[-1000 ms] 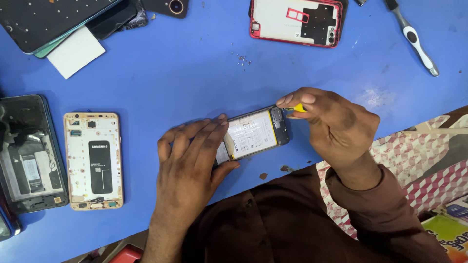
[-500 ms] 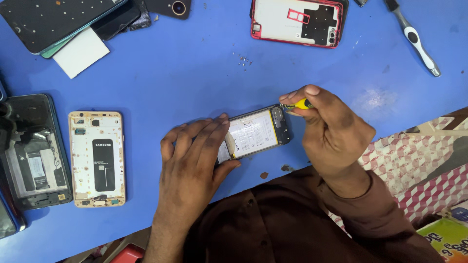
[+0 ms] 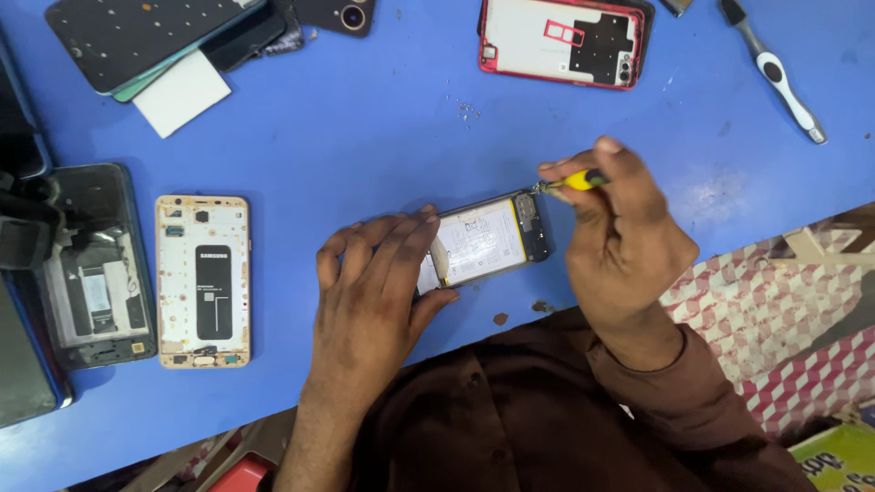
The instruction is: The person uses a yellow-handled screwdriver to remove small screws from the internal frame of a disassembled smartphone. Screws are placed on the blue work surface as they are removed. The person repeats this process for several screws around the device's battery area.
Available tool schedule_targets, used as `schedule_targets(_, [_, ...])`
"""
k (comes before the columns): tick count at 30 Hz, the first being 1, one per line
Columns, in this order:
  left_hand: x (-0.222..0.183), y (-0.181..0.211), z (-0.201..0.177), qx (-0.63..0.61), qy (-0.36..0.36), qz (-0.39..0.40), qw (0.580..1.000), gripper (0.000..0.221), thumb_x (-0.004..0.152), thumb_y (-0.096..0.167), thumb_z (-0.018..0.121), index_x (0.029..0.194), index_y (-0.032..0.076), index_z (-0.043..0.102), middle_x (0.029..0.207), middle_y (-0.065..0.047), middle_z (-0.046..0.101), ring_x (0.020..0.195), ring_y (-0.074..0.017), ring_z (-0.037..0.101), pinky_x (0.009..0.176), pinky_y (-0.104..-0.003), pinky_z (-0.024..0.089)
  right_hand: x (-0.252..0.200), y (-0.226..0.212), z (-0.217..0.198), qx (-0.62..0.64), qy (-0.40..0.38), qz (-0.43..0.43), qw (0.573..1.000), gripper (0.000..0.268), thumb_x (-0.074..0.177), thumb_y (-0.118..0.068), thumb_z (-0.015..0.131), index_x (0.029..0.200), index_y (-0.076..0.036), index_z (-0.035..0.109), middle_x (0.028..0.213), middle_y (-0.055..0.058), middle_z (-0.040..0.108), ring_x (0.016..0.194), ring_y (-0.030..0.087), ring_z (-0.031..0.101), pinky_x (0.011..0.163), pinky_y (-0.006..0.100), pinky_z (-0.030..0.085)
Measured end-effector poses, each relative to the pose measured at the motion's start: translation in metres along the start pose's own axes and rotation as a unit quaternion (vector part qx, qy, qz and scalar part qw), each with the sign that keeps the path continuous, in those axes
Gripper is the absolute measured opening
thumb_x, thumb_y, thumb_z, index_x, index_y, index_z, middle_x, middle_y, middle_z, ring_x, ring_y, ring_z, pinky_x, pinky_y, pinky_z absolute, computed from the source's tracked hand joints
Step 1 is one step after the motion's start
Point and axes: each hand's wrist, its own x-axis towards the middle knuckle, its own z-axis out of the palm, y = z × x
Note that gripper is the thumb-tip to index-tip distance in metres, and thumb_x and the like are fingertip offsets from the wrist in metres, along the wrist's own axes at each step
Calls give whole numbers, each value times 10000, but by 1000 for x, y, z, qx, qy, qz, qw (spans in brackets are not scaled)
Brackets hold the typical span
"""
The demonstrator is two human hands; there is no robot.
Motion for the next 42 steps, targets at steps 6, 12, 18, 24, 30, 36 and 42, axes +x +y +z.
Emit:
schedule_targets(6, [7, 1, -9, -3, 0, 14, 1000, 778, 776, 381, 818, 1403, 39, 510, 1363, -118, 625, 1287, -293, 545, 1074, -504, 354, -3, 23, -29, 175, 141, 191, 955, 580, 1208, 69, 651, 1647, -50, 292, 1239, 218, 702, 1062, 319, 774, 924, 385, 694])
schedule_targets(12, [28, -2, -23, 19, 40, 34, 998, 486, 891, 247, 767, 1297, 32, 610, 1256, -112, 658, 1181, -307, 611, 991, -469, 447, 1, 44, -52, 272, 232, 270, 894, 671, 1201, 40, 684, 1690, -60, 235, 1152, 170, 645, 984, 302, 725, 832, 360, 670])
schedule_targets(18, [79, -15, 2, 54, 50, 22, 997, 125, 887, 94, 752, 991, 40, 709, 960, -113, 661, 918, -322, 660, 802, -448, 545, -3, 54, -43, 253, 199, 283, 904, 610, 1177, 37, 697, 1628, -39, 294, 1103, 153, 640, 932, 299, 751, 811, 353, 679])
schedule_targets(24, [110, -16, 24, 37, 51, 3, 998, 110, 882, 113, 778, 901, 30, 707, 912, -112, 644, 887, -313, 665, 749, -431, 565, -1, 52, -45, 258, 166, 293, 905, 581, 1167, 44, 684, 1603, -9, 304, 1104, 182, 664, 939, 313, 765, 841, 378, 698])
schedule_targets(30, [117, 0, 33, 86, 40, -39, 995, 199, 852, 158, 814, 810, 16, 680, 876, -118, 614, 849, -312, 634, 715, -436, 546, -8, 57, -47, 260, 147, 292, 909, 570, 1191, 71, 653, 1617, -2, 282, 1108, 205, 668, 939, 323, 763, 855, 391, 701])
schedule_targets(36, [120, 12, 42, 157, 55, -36, 985, 196, 830, 151, 800, 786, 30, 652, 857, -112, 590, 816, -294, 599, 701, -428, 519, -21, 62, -51, 262, 133, 284, 913, 596, 1214, 88, 642, 1651, -18, 250, 1110, 216, 666, 912, 325, 735, 857, 376, 692])
schedule_targets(42, [121, 13, 49, 241, 40, -25, 969, 117, 761, 21, 729, 758, 62, 620, 841, -92, 583, 807, -256, 590, 687, -386, 517, -25, 65, -54, 254, 110, 271, 922, 631, 1201, 82, 619, 1683, -24, 226, 1111, 223, 657, 913, 337, 744, 843, 376, 681])
